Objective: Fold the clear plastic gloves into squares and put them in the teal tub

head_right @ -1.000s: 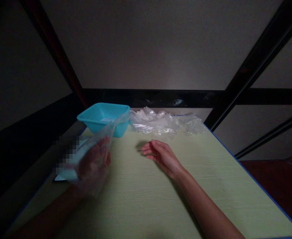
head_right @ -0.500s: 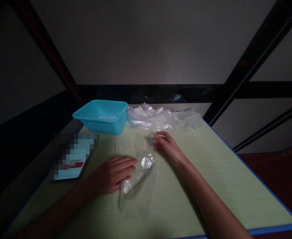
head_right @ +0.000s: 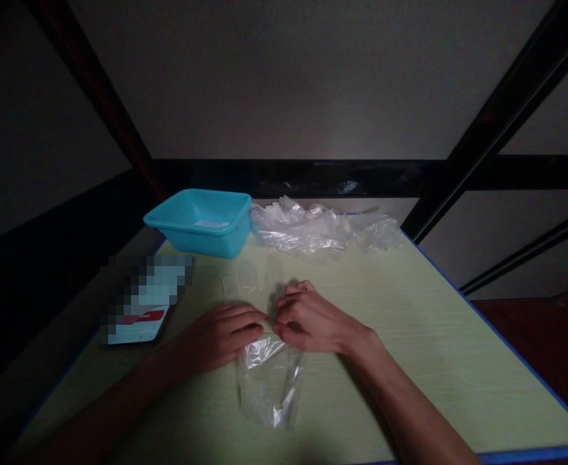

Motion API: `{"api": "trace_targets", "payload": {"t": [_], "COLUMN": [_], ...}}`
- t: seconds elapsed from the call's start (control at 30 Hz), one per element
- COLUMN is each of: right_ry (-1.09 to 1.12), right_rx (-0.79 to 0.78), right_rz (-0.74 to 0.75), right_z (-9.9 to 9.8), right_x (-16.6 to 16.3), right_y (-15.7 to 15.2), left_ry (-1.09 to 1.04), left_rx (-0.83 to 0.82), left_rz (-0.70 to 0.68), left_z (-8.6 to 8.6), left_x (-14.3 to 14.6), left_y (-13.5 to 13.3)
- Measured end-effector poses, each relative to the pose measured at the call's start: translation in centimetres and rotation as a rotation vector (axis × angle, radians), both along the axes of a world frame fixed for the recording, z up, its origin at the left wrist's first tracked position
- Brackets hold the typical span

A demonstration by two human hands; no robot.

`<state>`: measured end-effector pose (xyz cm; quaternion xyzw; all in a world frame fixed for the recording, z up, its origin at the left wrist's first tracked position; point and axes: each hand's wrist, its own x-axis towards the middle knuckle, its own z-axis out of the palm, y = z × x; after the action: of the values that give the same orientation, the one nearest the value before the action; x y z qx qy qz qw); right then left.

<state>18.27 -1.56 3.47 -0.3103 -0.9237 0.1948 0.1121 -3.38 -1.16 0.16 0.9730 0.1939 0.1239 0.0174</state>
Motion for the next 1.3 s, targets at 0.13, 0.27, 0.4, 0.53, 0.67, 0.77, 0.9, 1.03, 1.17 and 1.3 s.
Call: {"api": "trace_targets", "payload": {"t": [0.13,0.27,0.4,0.53,0.67,0.77,0.9,1.03,1.17,1.3], "right_ry": [-0.201,-0.258,-0.183,0.099,0.372,0.138,-0.159,-0.254,-0.22,-0.135], "right_rx": [0.157,0.274,0.415,0.438,0.187,0.116,0.185,0.166,0.042,-0.054], "right_rz": [-0.217,-0.424,-0.586,-0.566,-0.271,0.005,0.029,-0.197,-0.427,-0.462], "right_z": [0.7,1.0,0.6,0.9,1.5,1.2,0.4,-0.2,-0.8,-0.3], "right_x": [2.5,5.8,7.1,5.5,2.0,-0.6,-2.0,0.3,5.1,7.9], "right_y": [0.2,0.6,1.1,0.8,-0.7,-1.8,-2.1,-1.3,-0.4,0.1], "left_ry": [-0.019,-0.058,-0.147,-0.248,-0.312,-0.241,-0.161,-0.109,-0.095,-0.097], "left_rx": [-0.001,-0.06,-0.239,-0.434,-0.485,-0.432,-0.383,-0.382,-0.348,-0.311], "left_rz": [-0.003,-0.013,-0.028,-0.018,-0.028,0.032,0.12,0.128,0.116,0.094], "left_z": [-0.1,0.0,0.5,1.1,1.2,0.9,0.3,0.1,0.0,0.1], "left_x": [-0.1,-0.3,-0.9,-1.7,-1.3,-0.4,0.4,0.5,0.3,0.1], "left_y": [0.0,0.0,0.1,0.3,0.1,-0.3,-0.6,-0.5,-0.3,-0.4]}}
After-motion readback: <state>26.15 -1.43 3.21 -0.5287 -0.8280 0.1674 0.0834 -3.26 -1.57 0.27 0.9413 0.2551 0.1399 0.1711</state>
